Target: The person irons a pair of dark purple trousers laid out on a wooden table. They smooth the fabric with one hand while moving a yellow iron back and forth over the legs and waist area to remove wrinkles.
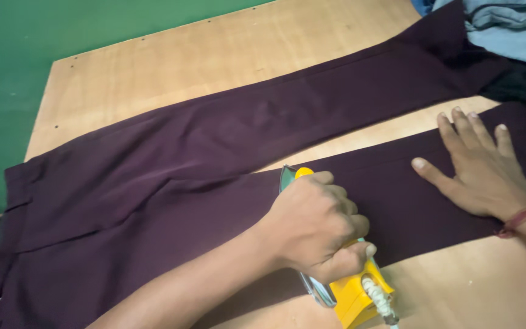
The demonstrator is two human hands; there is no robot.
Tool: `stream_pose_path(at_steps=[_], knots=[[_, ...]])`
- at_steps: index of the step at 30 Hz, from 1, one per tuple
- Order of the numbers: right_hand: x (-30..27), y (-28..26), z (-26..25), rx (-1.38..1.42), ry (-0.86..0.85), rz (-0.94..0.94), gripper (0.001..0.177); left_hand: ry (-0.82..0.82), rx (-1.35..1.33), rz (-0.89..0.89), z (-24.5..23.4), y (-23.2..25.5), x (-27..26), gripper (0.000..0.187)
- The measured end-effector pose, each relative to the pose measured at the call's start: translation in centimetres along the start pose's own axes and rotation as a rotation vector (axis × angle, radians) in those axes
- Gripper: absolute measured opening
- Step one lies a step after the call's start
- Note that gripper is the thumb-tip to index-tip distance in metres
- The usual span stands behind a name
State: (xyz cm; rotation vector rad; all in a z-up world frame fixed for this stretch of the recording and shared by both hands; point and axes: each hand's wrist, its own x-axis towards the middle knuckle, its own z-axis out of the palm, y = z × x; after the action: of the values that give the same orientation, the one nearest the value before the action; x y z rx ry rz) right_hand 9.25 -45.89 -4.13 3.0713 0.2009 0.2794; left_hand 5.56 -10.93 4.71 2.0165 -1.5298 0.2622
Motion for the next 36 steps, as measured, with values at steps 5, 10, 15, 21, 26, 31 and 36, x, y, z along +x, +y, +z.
stream_pose_path(at_steps=[5, 10, 15, 21, 26, 31, 36], knots=[[0.1, 0.8, 0.8, -0.002, 0.005, -0.002, 0.101, -0.019, 0.003, -0.022, -1.4, 0.1, -1.9, 0.037], [0.1, 1.4, 1.5, 0.008, 0.011, -0.009, 0.101, -0.011, 0.027, -0.054, -2.5, 0.5, -3.8, 0.037], [0.3, 1.9, 2.1, -0.008, 0.023, -0.019, 0.101, -0.023, 0.053, -0.123, -3.1, 0.8, -5.2, 0.036], [0.4, 1.8, 1.8, 0.042, 0.016, -0.009, 0.103, 0.004, 0.107, -0.158, -3.7, 1.0, -6.6, 0.035], [0.6, 2.2, 2.2, 0.040, 0.033, -0.029, 0.104, 0.024, 0.152, -0.195, -4.6, 1.3, -8.2, 0.034], [0.7, 2.7, 2.7, 0.065, 0.043, -0.031, 0.106, 0.030, 0.215, -0.263, -5.7, 1.8, -9.8, 0.033], [0.7, 3.2, 3.3, 0.059, 0.054, -0.040, 0.105, 0.060, 0.268, -0.352, -6.5, 2.7, -11.4, 0.032]])
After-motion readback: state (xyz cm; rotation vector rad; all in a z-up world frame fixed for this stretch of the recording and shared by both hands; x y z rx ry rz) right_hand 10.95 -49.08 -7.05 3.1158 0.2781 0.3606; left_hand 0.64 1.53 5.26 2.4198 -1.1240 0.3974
